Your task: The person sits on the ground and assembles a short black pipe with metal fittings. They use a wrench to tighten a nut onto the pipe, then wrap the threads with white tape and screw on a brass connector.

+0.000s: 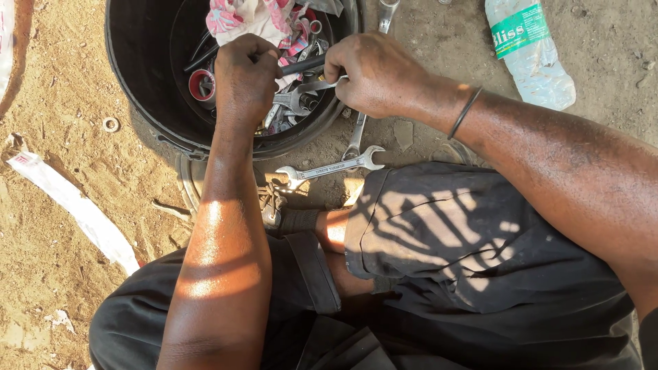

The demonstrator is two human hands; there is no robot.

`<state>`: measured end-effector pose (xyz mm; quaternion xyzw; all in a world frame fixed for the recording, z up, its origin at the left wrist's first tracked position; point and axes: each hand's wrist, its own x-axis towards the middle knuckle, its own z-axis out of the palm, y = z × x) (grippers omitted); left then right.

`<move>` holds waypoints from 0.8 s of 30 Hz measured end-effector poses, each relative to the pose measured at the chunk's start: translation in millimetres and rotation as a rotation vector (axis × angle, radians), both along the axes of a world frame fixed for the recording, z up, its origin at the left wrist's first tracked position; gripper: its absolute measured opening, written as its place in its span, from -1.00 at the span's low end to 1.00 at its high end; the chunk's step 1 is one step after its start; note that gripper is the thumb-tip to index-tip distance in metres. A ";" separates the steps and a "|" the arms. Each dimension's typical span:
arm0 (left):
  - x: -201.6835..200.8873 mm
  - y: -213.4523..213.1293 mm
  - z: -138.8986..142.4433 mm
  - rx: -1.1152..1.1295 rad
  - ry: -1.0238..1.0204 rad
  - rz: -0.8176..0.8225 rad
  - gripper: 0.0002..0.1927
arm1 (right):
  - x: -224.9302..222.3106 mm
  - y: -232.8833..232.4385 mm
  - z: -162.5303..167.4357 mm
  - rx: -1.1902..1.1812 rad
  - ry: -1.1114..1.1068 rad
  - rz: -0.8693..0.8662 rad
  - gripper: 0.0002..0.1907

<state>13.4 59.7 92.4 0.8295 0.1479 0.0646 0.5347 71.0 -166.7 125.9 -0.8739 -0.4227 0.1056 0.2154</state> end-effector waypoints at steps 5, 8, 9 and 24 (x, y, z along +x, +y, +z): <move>-5.0 -11.3 44.2 0.016 -0.236 -0.138 -0.86 | -1.3 0.2 1.3 0.011 -0.019 0.016 -0.87; -22.5 -30.1 105.0 0.028 -0.131 -0.471 -0.79 | -2.0 -1.1 -1.8 -0.042 0.010 -0.014 -0.87; -29.0 -41.0 127.9 0.031 -0.082 -0.598 -0.79 | -1.7 -2.0 -3.5 -0.023 -0.008 -0.002 -0.87; -99.9 -150.1 230.7 -0.405 0.521 -1.033 -0.80 | 18.0 -18.0 13.6 0.287 0.273 -0.232 -0.86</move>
